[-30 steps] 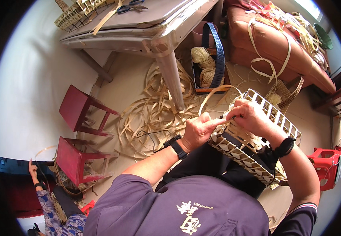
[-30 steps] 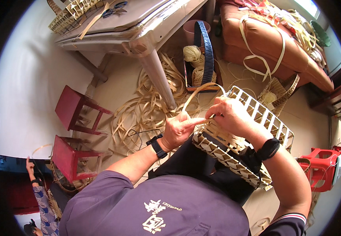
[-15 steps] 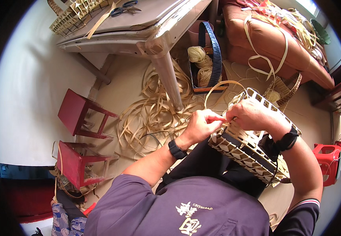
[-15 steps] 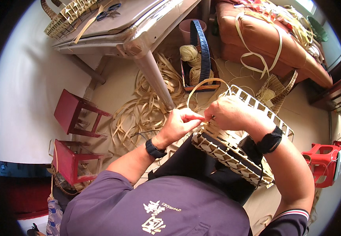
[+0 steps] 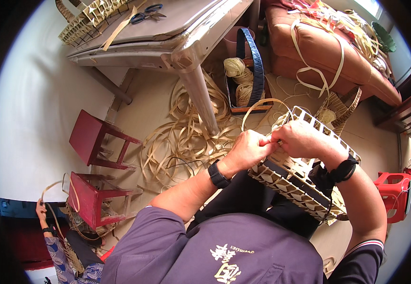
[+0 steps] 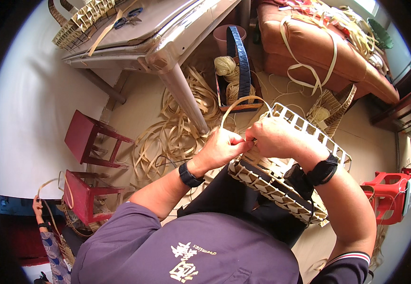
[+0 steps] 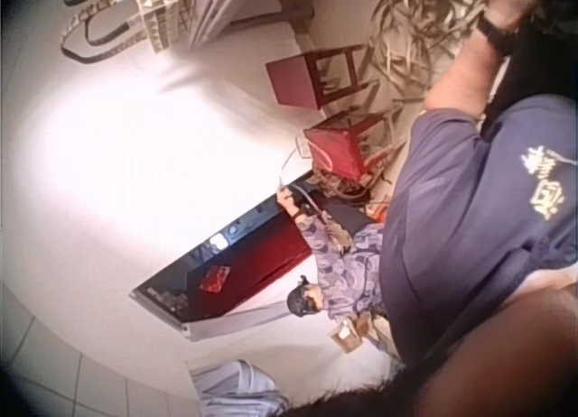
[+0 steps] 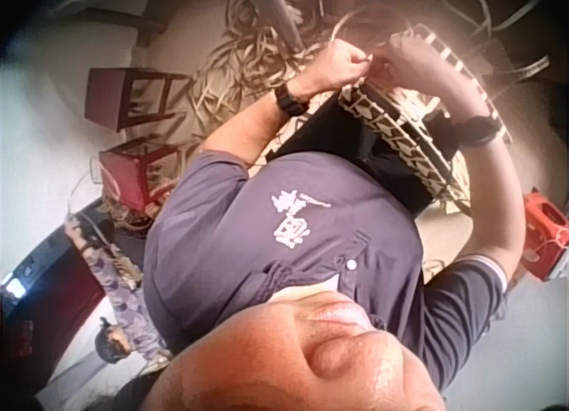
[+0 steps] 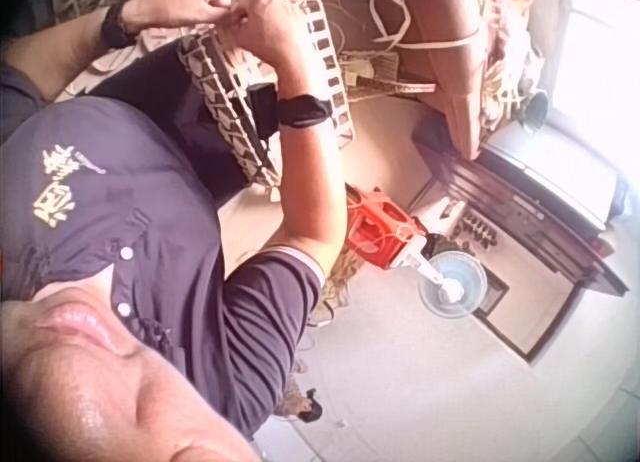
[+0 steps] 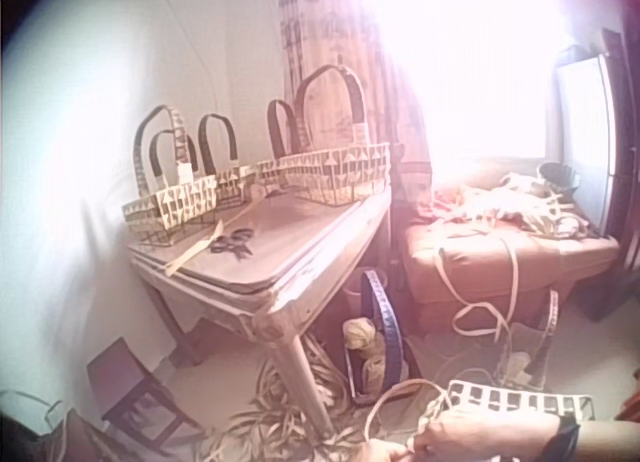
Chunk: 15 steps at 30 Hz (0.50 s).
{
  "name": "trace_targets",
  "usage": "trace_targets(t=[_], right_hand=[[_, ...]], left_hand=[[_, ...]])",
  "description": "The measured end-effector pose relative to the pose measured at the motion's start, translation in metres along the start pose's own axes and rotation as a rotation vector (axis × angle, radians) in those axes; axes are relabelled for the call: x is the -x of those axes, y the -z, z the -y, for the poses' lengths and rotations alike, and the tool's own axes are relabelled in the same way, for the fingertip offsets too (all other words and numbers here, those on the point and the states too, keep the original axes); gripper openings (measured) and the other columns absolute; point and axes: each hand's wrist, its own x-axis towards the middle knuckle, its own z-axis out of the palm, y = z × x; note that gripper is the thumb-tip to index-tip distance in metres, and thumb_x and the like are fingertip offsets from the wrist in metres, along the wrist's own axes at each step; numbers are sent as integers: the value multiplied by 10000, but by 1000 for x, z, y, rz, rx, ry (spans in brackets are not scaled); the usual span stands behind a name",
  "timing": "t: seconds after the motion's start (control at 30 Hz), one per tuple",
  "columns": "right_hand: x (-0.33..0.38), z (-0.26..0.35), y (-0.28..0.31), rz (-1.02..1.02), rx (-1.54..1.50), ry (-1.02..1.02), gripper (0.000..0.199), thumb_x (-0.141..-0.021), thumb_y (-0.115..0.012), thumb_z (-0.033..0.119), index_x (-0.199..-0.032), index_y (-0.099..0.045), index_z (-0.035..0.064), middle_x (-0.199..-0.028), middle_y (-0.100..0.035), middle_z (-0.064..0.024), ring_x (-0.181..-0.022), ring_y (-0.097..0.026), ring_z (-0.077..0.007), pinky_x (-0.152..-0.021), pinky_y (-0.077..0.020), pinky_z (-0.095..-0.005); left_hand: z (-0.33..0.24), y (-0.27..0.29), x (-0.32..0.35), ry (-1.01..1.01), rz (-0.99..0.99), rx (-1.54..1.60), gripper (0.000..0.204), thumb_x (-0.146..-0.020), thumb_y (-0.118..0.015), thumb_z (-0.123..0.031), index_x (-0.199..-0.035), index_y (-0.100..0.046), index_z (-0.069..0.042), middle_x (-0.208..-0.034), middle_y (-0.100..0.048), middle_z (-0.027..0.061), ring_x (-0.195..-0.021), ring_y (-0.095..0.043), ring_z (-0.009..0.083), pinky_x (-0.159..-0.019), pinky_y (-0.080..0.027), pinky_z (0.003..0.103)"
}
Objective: The person weaves a basket by hand, threading flexible strips through a base frame, pulling them tight, and tucking the ends into the structure.
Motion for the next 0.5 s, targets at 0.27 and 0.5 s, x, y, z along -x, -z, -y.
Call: trace_targets(t=[0.27, 0.5], right_hand=[[13, 12, 13, -256, -288, -271, 167, -779, -798, 132, -920, -792, 42, -785, -752, -160, -752, -751, -312, -711, -589, -411], [15, -4, -2, -112, -808, -459, 186, -926, -776, 156, -1032, -837, 15, -616, -635, 16, -518, -545, -68, -482, -411, -267]], left_hand=[[42, -8, 0, 355, 272, 913, 238, -1045, -727, -220, -1107, -776, 5, -783, -633, -79, -626, -478, 2, -547, -353, 205], [30, -12, -2, 388, 289, 1003, 243, -1056, -704, -172, -1219, -744, 3, -804, -621, -79, -595, -426, -2, -534, -323, 178]])
